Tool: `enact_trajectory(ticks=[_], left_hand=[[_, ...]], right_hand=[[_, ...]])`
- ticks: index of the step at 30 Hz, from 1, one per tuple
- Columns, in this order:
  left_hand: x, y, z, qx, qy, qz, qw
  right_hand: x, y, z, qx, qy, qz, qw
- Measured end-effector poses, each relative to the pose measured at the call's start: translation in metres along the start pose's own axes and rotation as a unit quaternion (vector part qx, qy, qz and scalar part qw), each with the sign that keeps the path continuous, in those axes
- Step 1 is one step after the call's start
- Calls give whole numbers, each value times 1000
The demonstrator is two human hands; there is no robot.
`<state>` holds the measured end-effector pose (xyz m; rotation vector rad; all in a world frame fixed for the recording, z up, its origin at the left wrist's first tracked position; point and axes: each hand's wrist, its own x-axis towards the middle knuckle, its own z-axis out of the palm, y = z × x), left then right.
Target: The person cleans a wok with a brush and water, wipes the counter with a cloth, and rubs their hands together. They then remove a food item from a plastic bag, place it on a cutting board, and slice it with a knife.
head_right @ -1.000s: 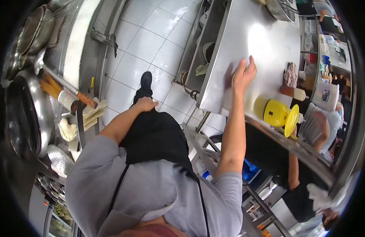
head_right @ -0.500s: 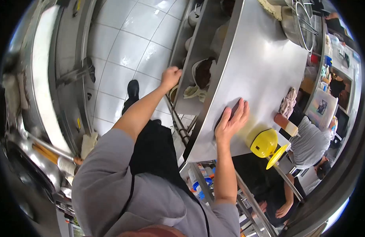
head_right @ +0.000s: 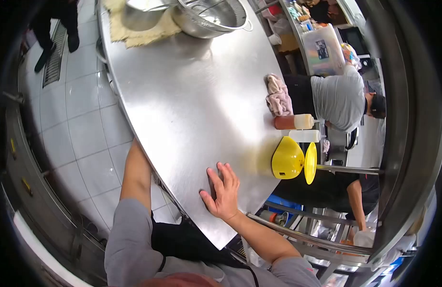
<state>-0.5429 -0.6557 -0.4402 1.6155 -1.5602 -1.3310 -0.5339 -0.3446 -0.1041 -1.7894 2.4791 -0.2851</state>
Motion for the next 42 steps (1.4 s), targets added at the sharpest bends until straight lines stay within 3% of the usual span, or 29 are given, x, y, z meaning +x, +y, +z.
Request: enact_trajectory(ticks=[8,18,20,21,22,24,30,34,37,42], left_hand=[[18,-4,13,-169,-3,-81,982],[-23,-21,-51,-531,68,-123,836],[-48,-16,-85,-516,80,-114,845],[-65,-13,-107,-441,66,-105,889],[-88,-5,-131,-403,58,-160,899],[-121,-12,-164,-394,57,-164,903],[-250,-42,-234,-423,35,-193,885],[-338,-1,-259,-487,39,-214,846],[-383,-28,-265,-496,28,-216,840],[-426,24,-291,-508,22,-146,849]], right_hand=[[0,1,-4,1,-10,7,1000],[-2,-3,-5,19,23,11,1000],[-3,-5,-7,23,31,11,999],[-4,-6,-7,26,37,10,999],[-5,-6,-7,17,41,10,999],[-6,-7,-8,15,50,2,999],[-13,-7,-9,17,81,-8,997],[-18,-1,-2,10,115,-27,993],[-20,-4,2,-5,120,-12,993],[-22,6,15,1,136,-21,990]])
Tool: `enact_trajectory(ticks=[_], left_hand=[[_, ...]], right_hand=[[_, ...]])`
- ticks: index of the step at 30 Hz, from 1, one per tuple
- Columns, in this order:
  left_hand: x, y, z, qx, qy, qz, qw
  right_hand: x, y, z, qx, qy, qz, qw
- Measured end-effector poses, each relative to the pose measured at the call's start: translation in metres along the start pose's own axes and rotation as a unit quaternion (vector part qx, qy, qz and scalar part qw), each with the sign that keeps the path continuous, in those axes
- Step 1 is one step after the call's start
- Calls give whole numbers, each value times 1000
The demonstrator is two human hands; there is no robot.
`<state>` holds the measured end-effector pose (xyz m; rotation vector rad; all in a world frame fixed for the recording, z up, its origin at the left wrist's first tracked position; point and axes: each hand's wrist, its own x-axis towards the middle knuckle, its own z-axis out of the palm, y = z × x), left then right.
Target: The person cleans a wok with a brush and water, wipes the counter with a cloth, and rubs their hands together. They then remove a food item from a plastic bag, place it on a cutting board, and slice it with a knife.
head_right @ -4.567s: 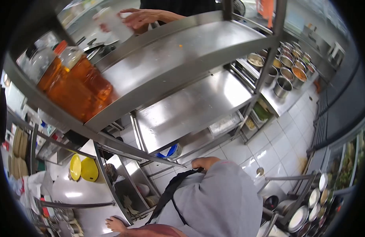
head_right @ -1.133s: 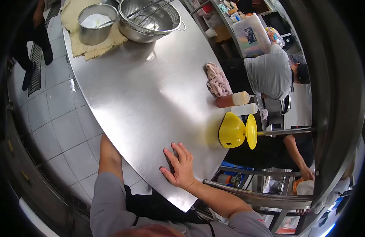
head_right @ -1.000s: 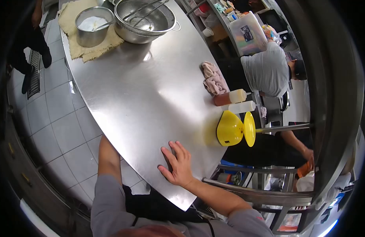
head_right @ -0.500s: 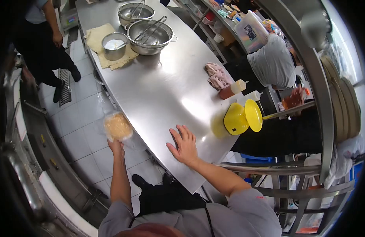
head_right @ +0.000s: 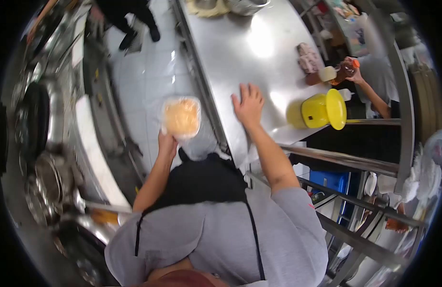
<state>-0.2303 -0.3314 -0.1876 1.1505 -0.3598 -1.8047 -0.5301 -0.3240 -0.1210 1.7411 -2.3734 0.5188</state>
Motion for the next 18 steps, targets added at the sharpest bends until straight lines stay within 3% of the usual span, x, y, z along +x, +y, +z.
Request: enact_trajectory(ticks=[6,11,15,17,18], left_hand=[[-29,46,25,47,-71,33,996],[-45,47,71,28,-117,41,992],[-57,34,107,77,-157,21,984],[-56,17,118,96,-172,4,980],[-58,8,123,115,-177,-5,977]], right_hand=[[-5,8,3,29,18,-20,999],[-46,14,0,141,20,-48,989],[-88,14,-23,379,-25,-15,925],[-104,3,-38,525,-35,93,845],[-110,3,-39,529,-45,122,839]])
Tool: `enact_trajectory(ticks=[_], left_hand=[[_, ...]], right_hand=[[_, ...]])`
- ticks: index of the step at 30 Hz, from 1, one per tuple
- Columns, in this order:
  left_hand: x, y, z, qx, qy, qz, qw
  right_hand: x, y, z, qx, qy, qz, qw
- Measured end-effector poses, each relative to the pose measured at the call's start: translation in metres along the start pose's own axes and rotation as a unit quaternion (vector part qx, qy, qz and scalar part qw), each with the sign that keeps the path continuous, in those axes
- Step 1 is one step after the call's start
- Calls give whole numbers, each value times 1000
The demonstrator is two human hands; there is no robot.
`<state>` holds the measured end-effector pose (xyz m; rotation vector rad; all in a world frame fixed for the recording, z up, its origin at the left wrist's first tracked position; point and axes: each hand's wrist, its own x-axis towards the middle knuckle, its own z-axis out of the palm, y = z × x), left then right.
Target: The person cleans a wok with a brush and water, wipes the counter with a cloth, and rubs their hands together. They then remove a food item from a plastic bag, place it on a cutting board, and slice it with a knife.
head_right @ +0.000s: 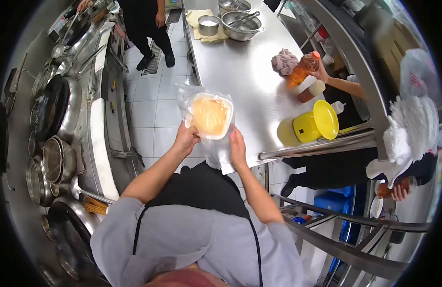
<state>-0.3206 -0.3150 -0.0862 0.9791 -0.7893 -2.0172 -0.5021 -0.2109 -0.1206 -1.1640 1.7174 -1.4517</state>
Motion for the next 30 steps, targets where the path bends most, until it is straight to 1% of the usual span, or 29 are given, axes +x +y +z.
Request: enact_trajectory(ticks=[1,3,6,9,10,13,14,17,18,21,22,24,25,26,27,28,30], left_hand=[[1,-5,8,16,-5,-8,1000],[-5,-15,26,3,-17,-38,999],[-13,-27,35,-6,-42,-72,997],[-20,-21,40,-1,-79,-80,994],[-20,-14,40,8,-99,-94,991],[-13,10,28,70,-145,-142,977],[-4,17,17,92,-183,-146,968],[26,37,-22,16,-219,-177,959],[36,41,-35,-25,-215,-155,964],[61,74,-72,-94,-160,-152,971],[72,76,-91,-68,-133,-127,981],[92,85,-134,-67,-103,-123,985],[93,100,-143,-77,-89,-104,988],[98,105,-162,-79,-52,-117,989],[102,112,-172,-91,-44,-82,991],[105,123,-181,-82,-23,-63,994],[112,140,-205,-84,8,-50,995]], right_hand=[[-3,4,-1,66,-12,14,998],[-10,-8,-6,175,-38,42,983],[-18,-7,-11,289,0,95,953],[-21,-24,-15,266,6,115,957],[-19,-14,-15,259,11,104,960],[-13,-21,-11,269,30,83,959],[-7,-28,-10,255,20,95,962],[15,-36,10,262,-26,136,955],[24,-37,21,261,-51,134,955],[54,-45,72,239,-99,195,946],[66,-46,92,243,-130,220,936],[91,-49,130,250,-151,261,920],[106,-51,146,214,-178,260,925],[123,-49,165,177,-205,259,927],[136,-35,186,188,-206,249,927],[153,-47,203,220,-229,258,912],[182,-50,232,205,-278,237,908]])
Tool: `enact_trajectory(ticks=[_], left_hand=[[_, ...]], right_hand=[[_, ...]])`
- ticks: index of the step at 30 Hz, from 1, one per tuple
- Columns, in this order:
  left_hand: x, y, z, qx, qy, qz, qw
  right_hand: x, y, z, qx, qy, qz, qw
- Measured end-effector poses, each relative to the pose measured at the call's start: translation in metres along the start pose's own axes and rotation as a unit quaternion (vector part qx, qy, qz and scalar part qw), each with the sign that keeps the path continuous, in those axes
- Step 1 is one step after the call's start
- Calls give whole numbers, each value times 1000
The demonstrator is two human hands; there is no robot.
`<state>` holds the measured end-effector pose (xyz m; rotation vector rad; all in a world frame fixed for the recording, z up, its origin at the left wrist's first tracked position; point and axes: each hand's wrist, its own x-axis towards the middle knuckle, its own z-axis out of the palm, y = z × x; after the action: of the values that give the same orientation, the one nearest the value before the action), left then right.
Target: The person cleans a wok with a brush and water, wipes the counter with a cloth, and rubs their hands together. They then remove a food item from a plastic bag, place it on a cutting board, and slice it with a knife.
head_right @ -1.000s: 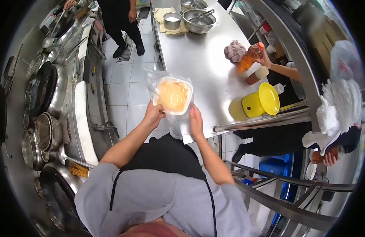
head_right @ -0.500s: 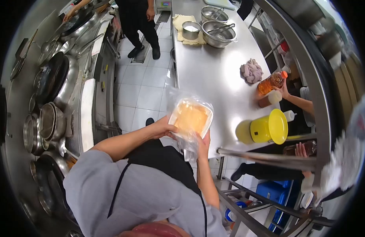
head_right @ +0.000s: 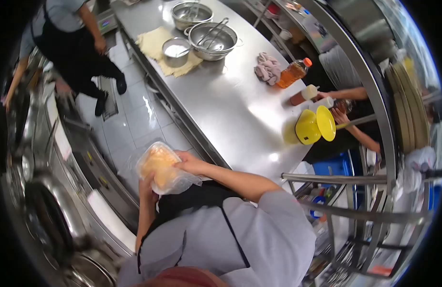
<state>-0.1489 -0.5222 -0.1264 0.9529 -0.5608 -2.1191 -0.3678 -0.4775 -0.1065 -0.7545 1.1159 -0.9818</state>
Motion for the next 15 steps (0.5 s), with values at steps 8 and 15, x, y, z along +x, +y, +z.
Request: enact_trajectory(ticks=[8,15], left_hand=[[42,95,-15,17,26,-12,999],[92,133,-28,30,65,79,994]], right_hand=[[84,-33,30,81,-34,1,996],[149,-91,43,106,-90,43,989]])
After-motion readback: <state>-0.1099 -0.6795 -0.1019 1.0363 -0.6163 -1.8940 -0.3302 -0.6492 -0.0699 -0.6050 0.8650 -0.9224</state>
